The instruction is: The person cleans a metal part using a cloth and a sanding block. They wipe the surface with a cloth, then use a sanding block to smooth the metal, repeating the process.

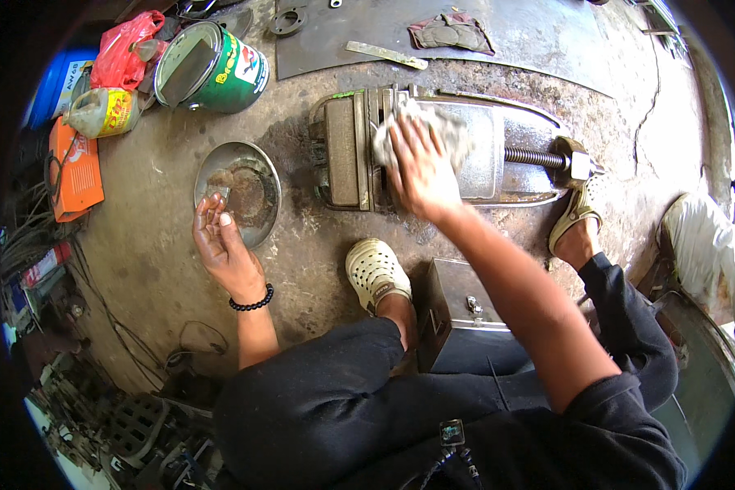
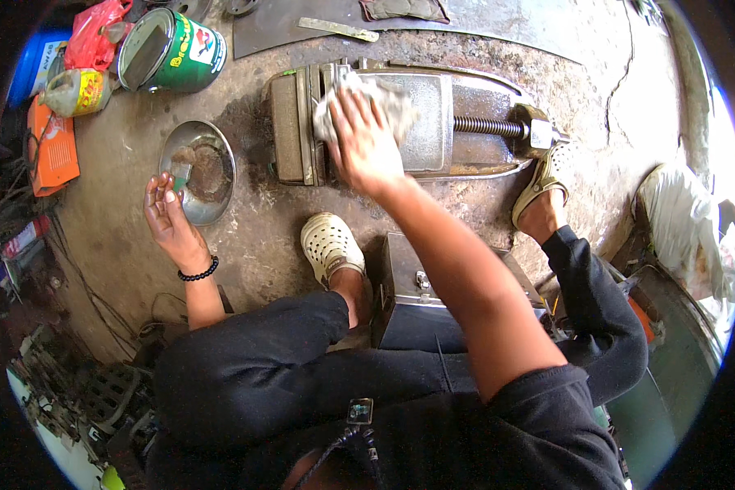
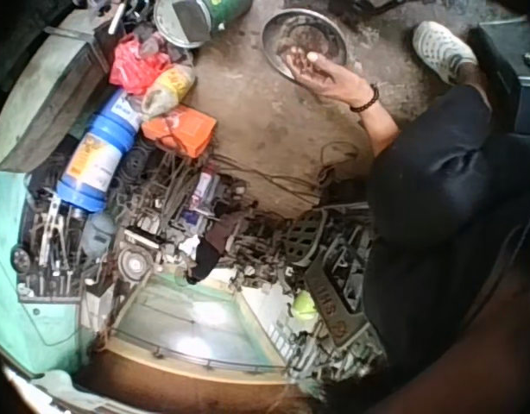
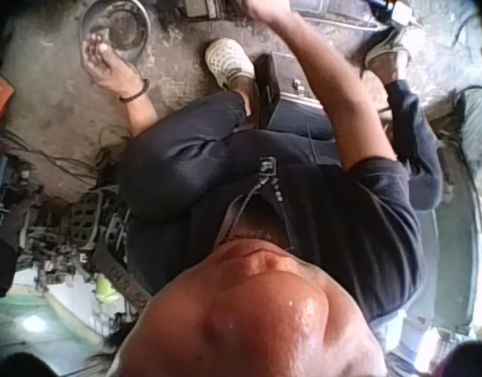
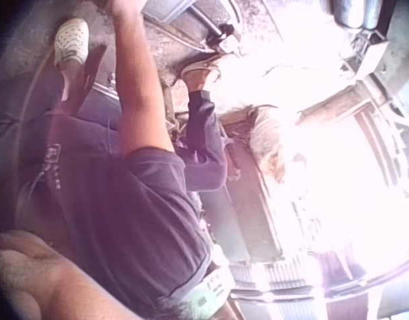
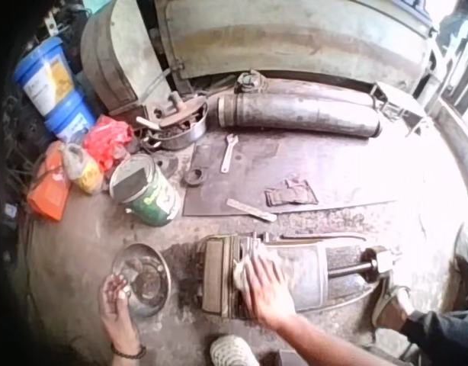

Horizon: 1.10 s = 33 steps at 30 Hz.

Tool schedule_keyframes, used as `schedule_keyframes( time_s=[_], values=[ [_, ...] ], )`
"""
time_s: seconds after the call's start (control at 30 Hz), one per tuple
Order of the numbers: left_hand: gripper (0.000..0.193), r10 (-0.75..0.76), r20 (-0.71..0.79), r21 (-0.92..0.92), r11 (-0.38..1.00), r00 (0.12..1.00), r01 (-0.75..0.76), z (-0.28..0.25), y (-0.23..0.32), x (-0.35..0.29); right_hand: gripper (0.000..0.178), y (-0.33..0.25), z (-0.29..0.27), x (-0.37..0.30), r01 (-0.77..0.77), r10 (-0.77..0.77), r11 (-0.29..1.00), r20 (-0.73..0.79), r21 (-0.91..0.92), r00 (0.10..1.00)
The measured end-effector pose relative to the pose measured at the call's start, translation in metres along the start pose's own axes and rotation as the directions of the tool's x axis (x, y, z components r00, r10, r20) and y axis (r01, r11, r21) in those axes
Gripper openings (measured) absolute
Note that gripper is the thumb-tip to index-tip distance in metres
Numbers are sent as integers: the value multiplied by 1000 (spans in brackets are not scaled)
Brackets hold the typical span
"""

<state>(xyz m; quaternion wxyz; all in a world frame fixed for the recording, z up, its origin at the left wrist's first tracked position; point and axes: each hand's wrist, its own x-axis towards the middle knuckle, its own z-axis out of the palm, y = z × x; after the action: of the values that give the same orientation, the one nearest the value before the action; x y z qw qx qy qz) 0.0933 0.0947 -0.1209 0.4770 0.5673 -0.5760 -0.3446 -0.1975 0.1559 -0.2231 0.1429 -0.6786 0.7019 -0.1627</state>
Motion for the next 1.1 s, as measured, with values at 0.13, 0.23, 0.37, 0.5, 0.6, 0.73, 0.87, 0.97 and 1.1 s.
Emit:
schedule_keyframes(
  time_s=[0.13, 0.23, 0.37, 0.5, 0.6, 0.73, 0.87, 0.97, 1.1],
  values=[
    [42, -34, 11, -8, 999, 999, 35, 1, -3, 0, 68, 23, -26, -80, 79, -93, 995, 238, 67, 967],
    [41, -53, 12, -47, 997, 999, 54, -2, -4, -1, 63, 66, -49, -76, -71, 56, 995, 216, 64, 975],
    [37, -107, -15, -87, 991, 994, 106, -9, -6, -8, 63, 70, -36, -7, -293, 294, 954, 2, -70, 956],
    [38, -132, 38, -52, 990, 991, 134, -12, -9, -12, 66, 18, -1, 25, -244, 251, 965, 67, -93, 966],
    [39, -126, 46, -39, 991, 991, 128, -14, -8, -11, 62, -3, -2, -14, 33, -32, 997, -10, 64, 999],
    [39, -93, 35, -55, 994, 995, 95, -18, -4, -7, 69, 36, -42, -78, 53, -40, 998, 289, -36, 956],
    [37, -114, 14, -80, 990, 993, 115, -21, -3, -16, 69, 79, -53, -45, -77, 88, 994, 160, -71, 983],
    [36, -145, 46, -20, 989, 988, 146, -19, -4, -24, 66, 53, -26, 9, -222, 222, 972, -20, -76, 975],
    [35, -102, 86, -42, 994, 991, 106, -13, -3, -22, 66, 3, -4, 2, -33, 35, 999, 50, -37, 998]
  ],
)
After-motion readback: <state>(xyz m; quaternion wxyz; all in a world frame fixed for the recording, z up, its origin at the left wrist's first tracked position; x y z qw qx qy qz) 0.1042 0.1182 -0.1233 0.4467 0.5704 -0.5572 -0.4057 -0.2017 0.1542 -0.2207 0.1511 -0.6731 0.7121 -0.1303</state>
